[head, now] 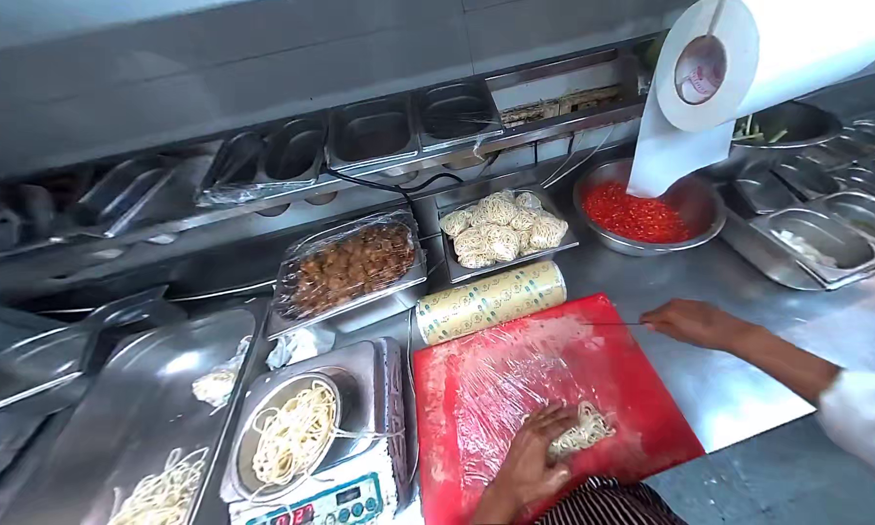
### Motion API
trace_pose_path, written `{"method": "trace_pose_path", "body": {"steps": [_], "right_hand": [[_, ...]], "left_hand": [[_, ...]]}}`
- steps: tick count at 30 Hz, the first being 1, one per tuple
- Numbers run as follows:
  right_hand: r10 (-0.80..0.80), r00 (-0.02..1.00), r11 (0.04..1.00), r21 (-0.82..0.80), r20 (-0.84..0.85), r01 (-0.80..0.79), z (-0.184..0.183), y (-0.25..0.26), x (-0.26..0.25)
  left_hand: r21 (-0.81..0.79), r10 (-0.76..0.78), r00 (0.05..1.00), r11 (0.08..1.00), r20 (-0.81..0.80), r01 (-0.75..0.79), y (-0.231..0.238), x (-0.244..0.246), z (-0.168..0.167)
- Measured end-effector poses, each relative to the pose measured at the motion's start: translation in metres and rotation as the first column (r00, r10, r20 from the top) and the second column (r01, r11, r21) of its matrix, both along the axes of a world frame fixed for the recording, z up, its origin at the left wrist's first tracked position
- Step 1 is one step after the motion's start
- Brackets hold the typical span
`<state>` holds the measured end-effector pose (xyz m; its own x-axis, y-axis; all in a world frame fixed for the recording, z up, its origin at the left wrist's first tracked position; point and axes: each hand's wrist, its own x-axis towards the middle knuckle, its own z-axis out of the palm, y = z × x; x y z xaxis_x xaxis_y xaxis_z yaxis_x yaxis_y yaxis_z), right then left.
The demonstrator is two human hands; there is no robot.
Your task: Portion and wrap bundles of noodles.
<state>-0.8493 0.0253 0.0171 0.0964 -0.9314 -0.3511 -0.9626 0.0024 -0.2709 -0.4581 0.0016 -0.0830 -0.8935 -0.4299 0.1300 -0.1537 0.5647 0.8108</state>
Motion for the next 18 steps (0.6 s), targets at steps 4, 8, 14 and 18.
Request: {"method": "trace_pose_path", "body": {"steps": [4, 8, 14, 18], "right_hand": [[-0.268, 0.96, 0.947, -0.158, 0.082, 0.278, -0.03, 0.05, 0.028], [-0.428, 0.883, 0.874, -0.163, 0.192, 0.459, -0.071, 0.047, 0.096], [-0.422, 0.876, 0.804, -0.349, 0.234, 0.481, -0.089, 0.013, 0.131], [-0.08, 0.952, 0.95, -0.267, 0.295, 0.162, -0.09, -0.058, 0.165]], "left_hand": [[0.055, 0.339, 0.941, 0.939, -0.011, -0.338, -0.036, 0.004, 0.02], [-0.31, 0.567, 0.703, 0.823, 0.428, -0.476, -0.104, 0.016, 0.035], [-0.291, 0.39, 0.573, 0.921, 0.721, -0.26, -0.125, 0.002, 0.059], [-0.316, 0.33, 0.682, 0.937, 0.653, -0.15, -0.127, 0.009, 0.044]]}}
